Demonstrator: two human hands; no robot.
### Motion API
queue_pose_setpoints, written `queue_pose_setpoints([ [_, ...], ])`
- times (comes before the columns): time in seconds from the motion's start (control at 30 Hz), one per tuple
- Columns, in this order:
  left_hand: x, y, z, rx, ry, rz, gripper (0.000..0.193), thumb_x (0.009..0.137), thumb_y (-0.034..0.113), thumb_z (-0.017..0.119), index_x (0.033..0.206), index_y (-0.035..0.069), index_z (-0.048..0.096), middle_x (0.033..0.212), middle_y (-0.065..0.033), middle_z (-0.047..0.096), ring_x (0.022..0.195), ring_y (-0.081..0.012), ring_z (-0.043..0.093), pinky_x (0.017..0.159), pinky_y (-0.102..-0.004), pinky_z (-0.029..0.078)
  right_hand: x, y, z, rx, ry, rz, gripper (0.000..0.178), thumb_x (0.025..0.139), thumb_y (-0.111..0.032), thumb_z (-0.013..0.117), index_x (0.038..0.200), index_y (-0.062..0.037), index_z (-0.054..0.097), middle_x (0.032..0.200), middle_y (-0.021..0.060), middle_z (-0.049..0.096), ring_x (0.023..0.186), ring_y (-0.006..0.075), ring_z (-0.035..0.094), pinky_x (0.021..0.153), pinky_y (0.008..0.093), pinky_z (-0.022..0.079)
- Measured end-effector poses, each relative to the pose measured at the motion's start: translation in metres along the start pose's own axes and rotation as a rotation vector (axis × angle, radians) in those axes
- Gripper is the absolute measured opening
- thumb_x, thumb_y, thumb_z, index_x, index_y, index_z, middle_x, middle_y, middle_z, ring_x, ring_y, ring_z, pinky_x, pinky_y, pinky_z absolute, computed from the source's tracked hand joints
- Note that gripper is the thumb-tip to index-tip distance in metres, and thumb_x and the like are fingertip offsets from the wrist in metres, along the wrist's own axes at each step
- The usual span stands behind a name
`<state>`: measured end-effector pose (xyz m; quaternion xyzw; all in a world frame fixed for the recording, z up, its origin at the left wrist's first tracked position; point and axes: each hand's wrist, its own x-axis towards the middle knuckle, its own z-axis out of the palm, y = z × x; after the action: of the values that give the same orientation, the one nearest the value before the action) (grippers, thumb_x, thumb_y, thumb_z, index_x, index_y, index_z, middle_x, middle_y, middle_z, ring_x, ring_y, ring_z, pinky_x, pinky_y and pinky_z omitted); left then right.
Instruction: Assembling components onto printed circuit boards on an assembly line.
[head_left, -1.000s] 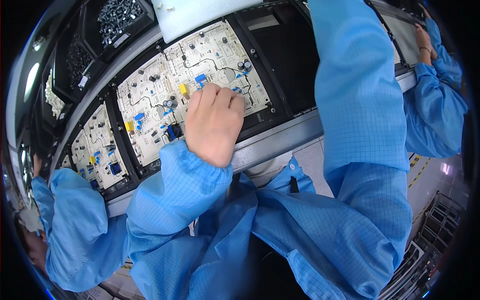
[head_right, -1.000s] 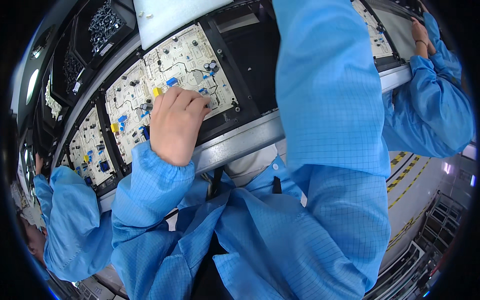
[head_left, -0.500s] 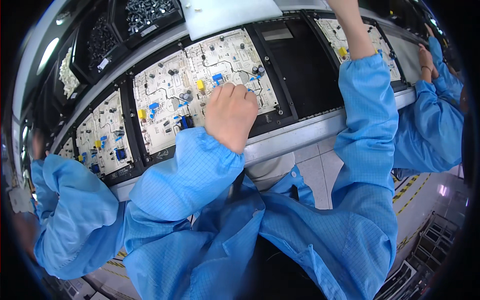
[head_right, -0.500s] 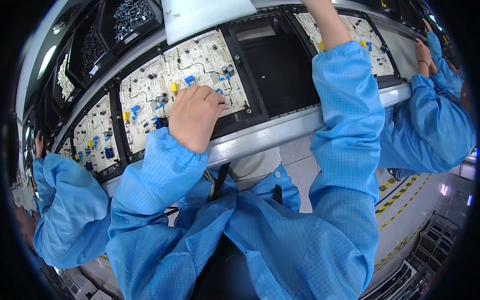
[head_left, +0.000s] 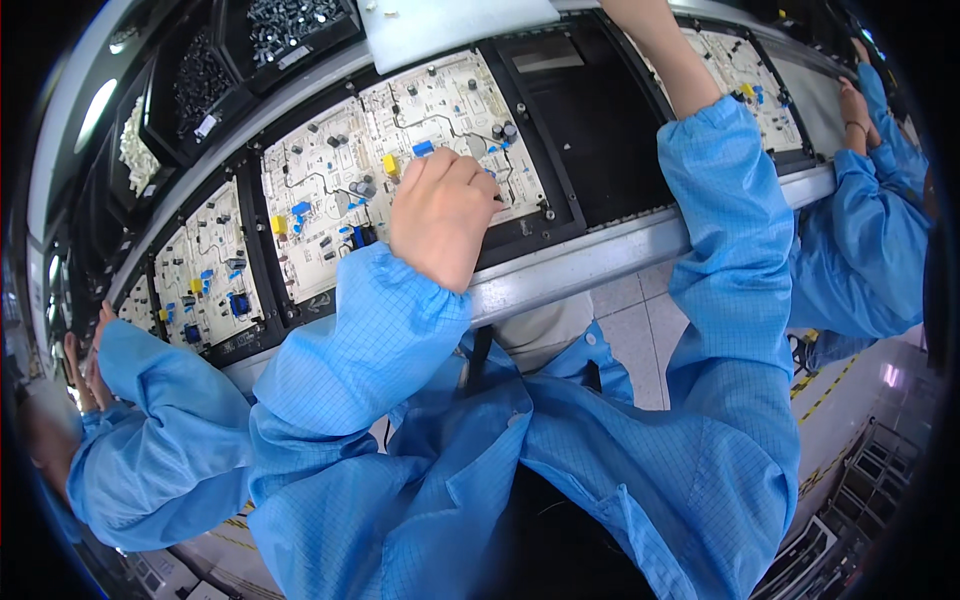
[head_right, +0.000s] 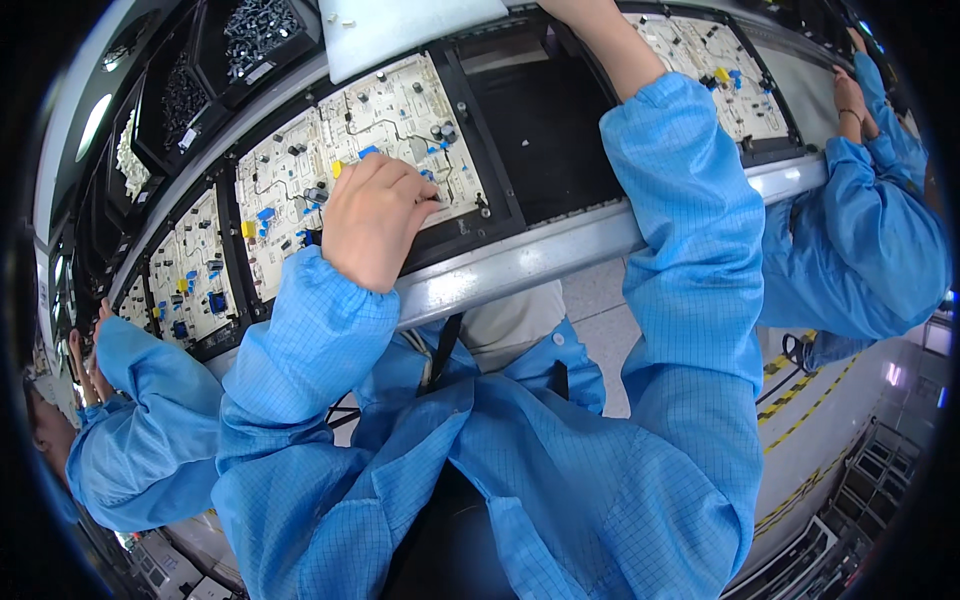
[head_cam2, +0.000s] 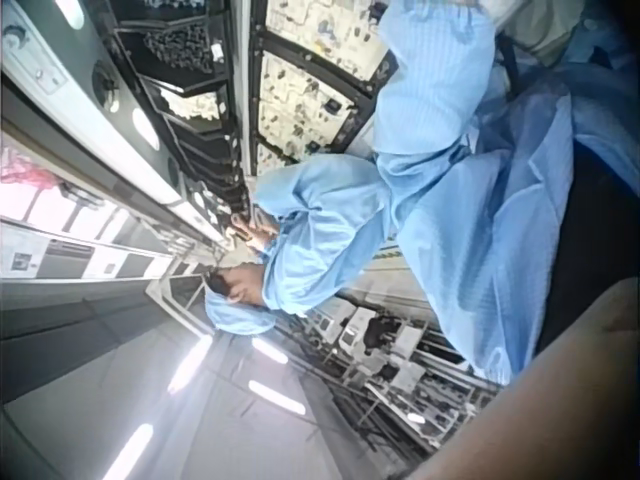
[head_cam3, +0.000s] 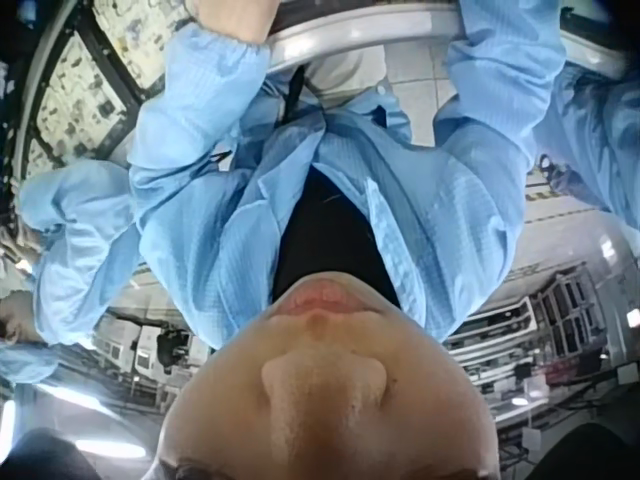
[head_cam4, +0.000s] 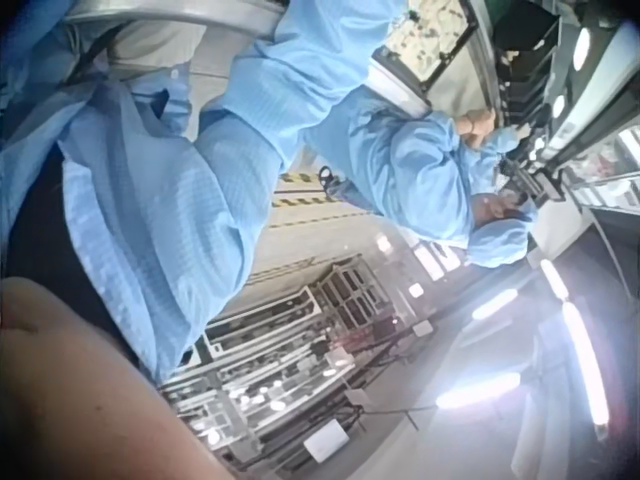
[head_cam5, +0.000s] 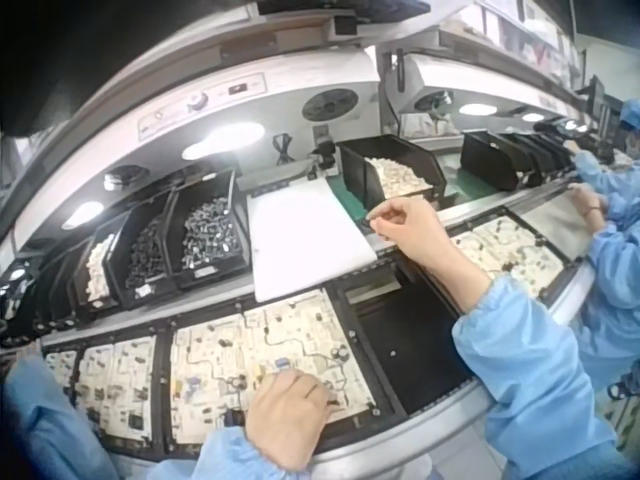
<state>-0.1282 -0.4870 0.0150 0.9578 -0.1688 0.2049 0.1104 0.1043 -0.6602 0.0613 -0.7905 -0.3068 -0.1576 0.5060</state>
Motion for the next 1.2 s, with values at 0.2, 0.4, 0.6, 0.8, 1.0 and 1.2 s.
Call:
queue_pose_setpoints([
  [0.2, -0.004, -0.003, 0.008, 0.074, 0.065, -0.017, 0.005, 0.063, 0.01, 0.054, 0.063, 0.009, 0.058, 0.071, -0.0021, 0.054, 0.083, -0.018, 0.052, 0.076, -0.0285, 0.041, 0.044, -0.007, 0.03, 0.733, -0.086, 0.365, 0.017, 0.08, 0.001, 0.051, 0.095, 0.0076, 0.058, 0.081, 0.0117, 0.059, 0.068, 0.0137, 0.056, 0.058, 0.0225, 0.046],
  [0.4, 0.009, 0.011, 0.011, 0.097, 0.157, 0.073, 0.004, 0.062, 0.009, 0.054, 0.06, 0.01, 0.058, 0.068, -0.0024, 0.053, 0.079, -0.0179, 0.052, 0.075, -0.028, 0.041, 0.156, 0.095, 0.094, 1.137, -0.452, 0.284, 0.02, 0.073, -0.002, 0.053, 0.092, 0.0039, 0.057, 0.076, 0.0127, 0.056, 0.067, 0.0218, 0.055, 0.056, 0.0278, 0.046],
  [0.6, -0.006, 0.003, 0.016, 0.148, 0.07, -0.036, 0.005, 0.066, 0.011, 0.053, 0.068, 0.008, 0.057, 0.07, -0.0042, 0.053, 0.081, -0.0201, 0.051, 0.075, -0.0307, 0.04, 0.179, 0.029, 0.18, -0.265, 0.076, 0.041, 0.037, 0.071, -0.022, 0.063, 0.103, -0.0027, 0.059, 0.1, 0.0189, 0.061, 0.078, 0.0296, 0.061, 0.07, 0.0369, 0.049],
  [0.8, -0.011, 0.002, 0.015, 0.126, 0.13, 0.052, 0.005, 0.067, 0.012, 0.053, 0.069, 0.009, 0.057, 0.067, -0.0036, 0.052, 0.079, -0.0187, 0.05, 0.073, -0.029, 0.039, 0.215, 0.06, 0.187, -0.518, -0.025, 0.153, 0.04, 0.083, -0.021, 0.053, 0.121, -0.0119, 0.048, 0.109, 0.0238, 0.056, 0.102, 0.0389, 0.054, 0.089, 0.0438, 0.042],
  [1.0, -0.004, -0.01, -0.043, 0.027, 0.127, -0.029, 0.008, 0.066, 0.011, 0.055, 0.072, 0.007, 0.057, 0.072, -0.0054, 0.052, 0.078, -0.0212, 0.052, 0.068, -0.0323, 0.043, 0.22, 0.054, 0.18, -0.548, -0.064, -0.017, 0.028, 0.087, -0.022, 0.051, 0.114, -0.0142, 0.049, 0.1, 0.0247, 0.058, 0.097, 0.042, 0.054, 0.082, 0.0463, 0.043],
  [1.2, 0.046, -0.171, -0.102, 0.073, 0.456, -0.52, 0.006, 0.082, 0.006, 0.057, 0.086, 0.002, 0.056, 0.076, -0.012, 0.062, 0.072, -0.0264, 0.061, 0.066, -0.0335, 0.047, 0.211, 0.09, 0.149, -0.264, 0.423, 0.077, 0.035, 0.084, -0.028, 0.052, 0.107, -0.0011, 0.051, 0.09, 0.0221, 0.062, 0.083, 0.0355, 0.061, 0.074, 0.0411, 0.046],
])
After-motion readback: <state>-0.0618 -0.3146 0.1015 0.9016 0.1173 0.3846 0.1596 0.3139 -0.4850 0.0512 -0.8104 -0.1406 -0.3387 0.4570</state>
